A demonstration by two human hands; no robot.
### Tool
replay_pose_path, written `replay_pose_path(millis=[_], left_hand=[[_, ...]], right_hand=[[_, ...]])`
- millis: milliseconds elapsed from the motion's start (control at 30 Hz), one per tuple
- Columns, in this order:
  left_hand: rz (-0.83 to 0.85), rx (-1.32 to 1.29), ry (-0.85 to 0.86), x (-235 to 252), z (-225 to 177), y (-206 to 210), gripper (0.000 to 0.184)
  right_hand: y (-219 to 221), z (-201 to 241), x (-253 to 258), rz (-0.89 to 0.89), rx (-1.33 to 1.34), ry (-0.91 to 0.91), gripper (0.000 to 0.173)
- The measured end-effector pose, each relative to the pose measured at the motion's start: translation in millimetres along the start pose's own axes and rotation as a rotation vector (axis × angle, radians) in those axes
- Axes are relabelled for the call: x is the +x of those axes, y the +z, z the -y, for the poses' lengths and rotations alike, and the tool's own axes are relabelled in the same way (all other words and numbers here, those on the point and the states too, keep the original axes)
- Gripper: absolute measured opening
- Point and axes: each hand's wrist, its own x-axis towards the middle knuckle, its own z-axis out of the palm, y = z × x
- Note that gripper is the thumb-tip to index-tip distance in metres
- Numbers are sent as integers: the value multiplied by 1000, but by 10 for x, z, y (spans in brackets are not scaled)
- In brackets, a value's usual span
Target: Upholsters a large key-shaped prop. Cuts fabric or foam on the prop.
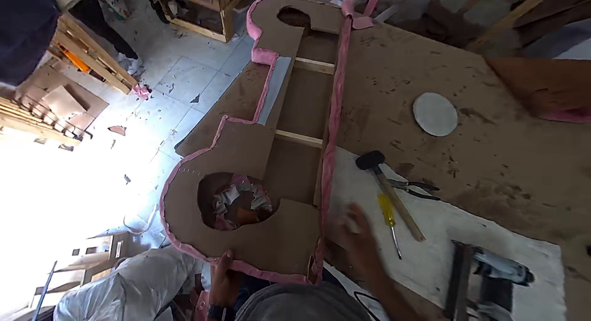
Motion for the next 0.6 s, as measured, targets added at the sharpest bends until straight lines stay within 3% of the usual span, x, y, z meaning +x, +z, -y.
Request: replay_pose_path(millis=[100,233,333,400,500,533,567,600], left_hand=[[-34,16,53,-200,-164,233,54],[76,128,196,-318,-430,449,32],[142,254,351,-387,-888,722,53],[186,378,501,-488,-1326,953,67],[312,622,670,-443,-1851,1132,77],[298,707,648,-451,-1972,1250,81],[178,757,545,-534,-2058,1487,85],[-100,727,432,-636,-2064,1833,82]], right_hand=[[746,169,-71,-43,70,-19,91],[861,75,-91,-94,125,-43,90],[1044,134,-44,-41,170,-63,93],[1163,282,6,86,109,-111,91],[1099,678,186,365,102,-137,69],[965,904,207,372,241,-127,62],[788,1148,161,338,464,-135,58],[580,1378,55,305,709,-192,63]])
